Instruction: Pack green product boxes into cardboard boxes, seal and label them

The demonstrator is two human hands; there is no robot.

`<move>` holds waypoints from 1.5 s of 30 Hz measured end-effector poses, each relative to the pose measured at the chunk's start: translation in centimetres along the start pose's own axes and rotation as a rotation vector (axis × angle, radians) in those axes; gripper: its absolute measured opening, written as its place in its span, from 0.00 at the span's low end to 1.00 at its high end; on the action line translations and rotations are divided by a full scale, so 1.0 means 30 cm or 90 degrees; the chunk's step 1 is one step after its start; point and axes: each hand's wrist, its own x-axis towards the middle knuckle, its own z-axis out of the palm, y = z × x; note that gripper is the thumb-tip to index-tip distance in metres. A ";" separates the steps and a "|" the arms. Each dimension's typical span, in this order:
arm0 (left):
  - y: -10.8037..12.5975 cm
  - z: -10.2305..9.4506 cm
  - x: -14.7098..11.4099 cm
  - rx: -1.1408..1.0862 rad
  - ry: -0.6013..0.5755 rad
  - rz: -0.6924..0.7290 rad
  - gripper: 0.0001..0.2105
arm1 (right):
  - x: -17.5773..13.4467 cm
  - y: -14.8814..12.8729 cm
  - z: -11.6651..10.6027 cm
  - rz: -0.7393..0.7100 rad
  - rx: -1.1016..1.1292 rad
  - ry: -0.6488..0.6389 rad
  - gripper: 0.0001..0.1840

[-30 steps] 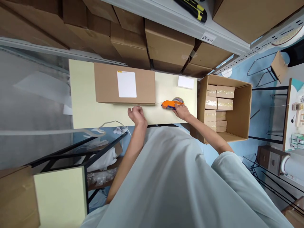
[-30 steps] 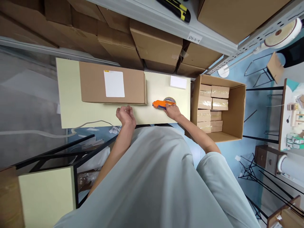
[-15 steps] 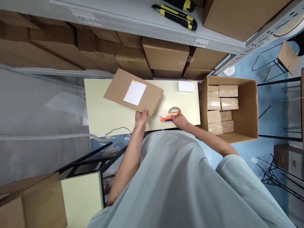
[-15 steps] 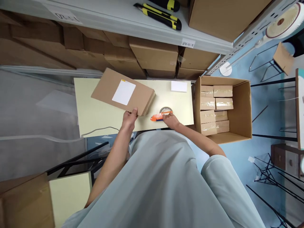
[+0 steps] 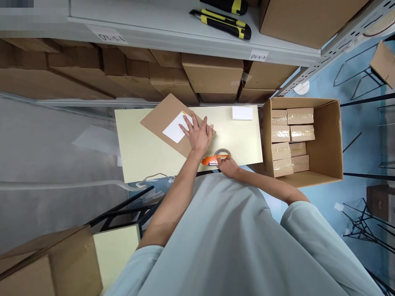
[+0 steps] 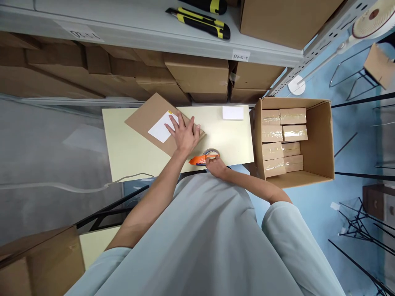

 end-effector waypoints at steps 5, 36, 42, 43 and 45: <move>-0.032 0.011 -0.029 0.116 -0.027 0.040 0.22 | -0.008 0.013 0.004 0.035 -0.052 0.019 0.20; -0.170 -0.084 -0.255 0.080 -0.157 0.260 0.27 | -0.055 0.340 -0.090 -0.017 -0.179 0.012 0.22; -0.185 -0.128 -0.128 0.055 0.006 0.099 0.32 | 0.020 0.178 -0.074 -0.090 -0.186 0.006 0.23; -0.177 -0.126 -0.088 0.058 0.008 0.087 0.33 | 0.042 0.139 -0.077 -0.113 -0.190 0.004 0.23; -0.161 -0.112 -0.004 0.068 0.002 0.070 0.35 | 0.085 0.065 -0.086 -0.152 -0.202 -0.007 0.27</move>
